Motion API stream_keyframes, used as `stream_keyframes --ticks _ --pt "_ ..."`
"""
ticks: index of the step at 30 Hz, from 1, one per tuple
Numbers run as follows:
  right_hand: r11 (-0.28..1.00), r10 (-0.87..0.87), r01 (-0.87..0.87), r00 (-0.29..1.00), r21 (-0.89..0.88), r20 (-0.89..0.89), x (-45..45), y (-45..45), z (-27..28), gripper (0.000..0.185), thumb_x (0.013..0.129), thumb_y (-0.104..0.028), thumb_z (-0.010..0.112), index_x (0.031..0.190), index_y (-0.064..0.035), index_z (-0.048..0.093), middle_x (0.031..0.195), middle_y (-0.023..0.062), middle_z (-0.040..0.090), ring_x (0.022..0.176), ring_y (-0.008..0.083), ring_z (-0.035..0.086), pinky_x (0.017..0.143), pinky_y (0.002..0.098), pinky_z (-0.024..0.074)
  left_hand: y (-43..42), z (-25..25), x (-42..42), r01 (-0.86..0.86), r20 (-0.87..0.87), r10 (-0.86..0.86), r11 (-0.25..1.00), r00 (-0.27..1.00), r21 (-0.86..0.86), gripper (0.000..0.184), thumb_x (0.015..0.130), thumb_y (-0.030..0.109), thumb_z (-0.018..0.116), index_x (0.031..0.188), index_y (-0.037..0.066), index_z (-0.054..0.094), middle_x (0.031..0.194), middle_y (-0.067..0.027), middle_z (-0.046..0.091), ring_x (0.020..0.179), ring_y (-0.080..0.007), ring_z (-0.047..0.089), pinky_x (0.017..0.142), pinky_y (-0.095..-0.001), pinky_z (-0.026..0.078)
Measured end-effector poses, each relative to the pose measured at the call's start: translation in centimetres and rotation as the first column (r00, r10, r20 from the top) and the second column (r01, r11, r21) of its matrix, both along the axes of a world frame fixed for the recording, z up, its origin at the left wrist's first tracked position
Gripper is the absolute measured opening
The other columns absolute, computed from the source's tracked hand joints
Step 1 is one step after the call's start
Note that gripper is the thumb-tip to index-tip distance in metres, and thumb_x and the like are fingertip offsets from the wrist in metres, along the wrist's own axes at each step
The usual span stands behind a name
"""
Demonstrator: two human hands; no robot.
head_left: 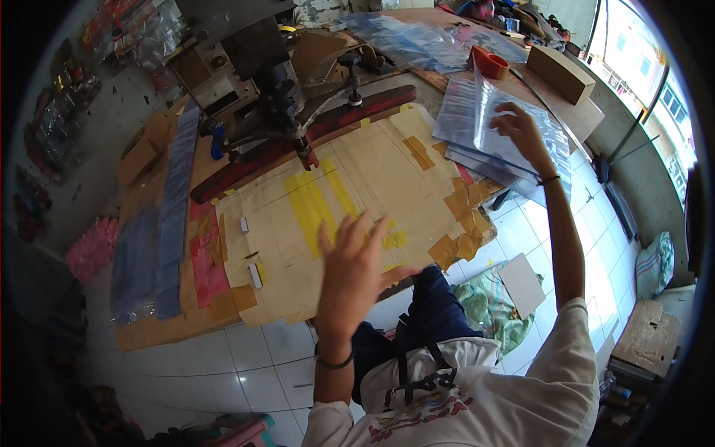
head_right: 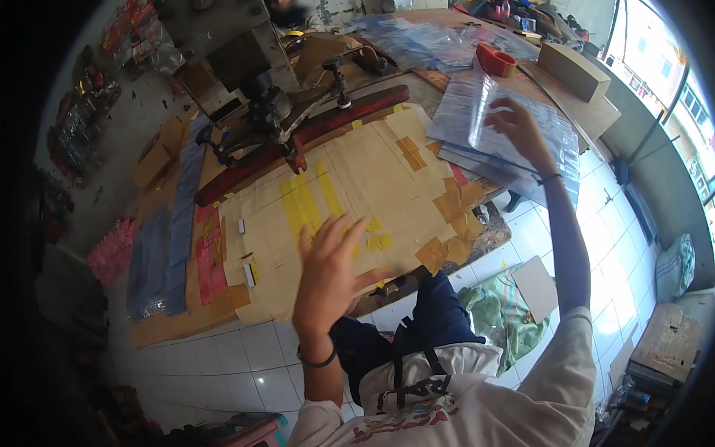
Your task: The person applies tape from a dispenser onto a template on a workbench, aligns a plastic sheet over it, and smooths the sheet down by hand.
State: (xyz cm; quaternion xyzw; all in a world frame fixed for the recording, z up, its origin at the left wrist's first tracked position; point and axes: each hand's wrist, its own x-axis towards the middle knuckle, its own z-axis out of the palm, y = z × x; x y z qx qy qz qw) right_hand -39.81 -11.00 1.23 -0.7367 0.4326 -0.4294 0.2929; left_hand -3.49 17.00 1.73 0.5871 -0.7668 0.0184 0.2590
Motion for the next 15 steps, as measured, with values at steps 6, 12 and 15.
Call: stream_keyframes --ticks 6,12,15 --pt "0.997 -0.041 0.039 0.999 -0.062 -0.029 6.8 0.1 -2.9 0.029 0.098 -0.015 0.069 0.12 -0.0002 0.058 0.099 0.0116 0.078 0.091 0.0146 0.072 0.082 0.0309 0.0551 -14.2 0.6 -11.0 0.335 -0.014 -0.339 0.934 0.941 -0.123 0.06 0.096 0.034 0.067 0.139 -0.007 0.056 0.147 -0.0205 0.055 0.135 -0.0343 0.053 0.116 -0.0433 0.038" --pt "0.988 -0.151 0.151 0.988 -0.021 0.013 6.1 -0.4 -3.7 0.024 0.097 -0.015 0.07 0.11 -0.0009 0.056 0.095 0.0124 0.078 0.088 0.0136 0.072 0.077 0.0297 0.0543 -22.7 -6.3 -11.6 0.31 -0.026 -0.315 0.943 0.949 -0.123 0.064 0.099 0.037 0.06 0.146 -0.005 0.05 0.159 -0.0232 0.042 0.144 -0.0356 0.044 0.119 -0.0478 0.035" --pt "0.977 -0.212 0.211 0.954 0.03 0.21 5.4 -0.1 -4.4 0.022 0.099 -0.016 0.068 0.11 -0.0027 0.054 0.094 0.0101 0.077 0.081 0.0126 0.069 0.072 0.0293 0.0544 -21.6 -7.2 -12.0 0.302 -0.021 -0.304 0.951 0.952 -0.072 0.064 0.1 0.039 0.058 0.147 -0.003 0.05 0.16 -0.0227 0.041 0.146 -0.0351 0.043 0.12 -0.0492 0.034"
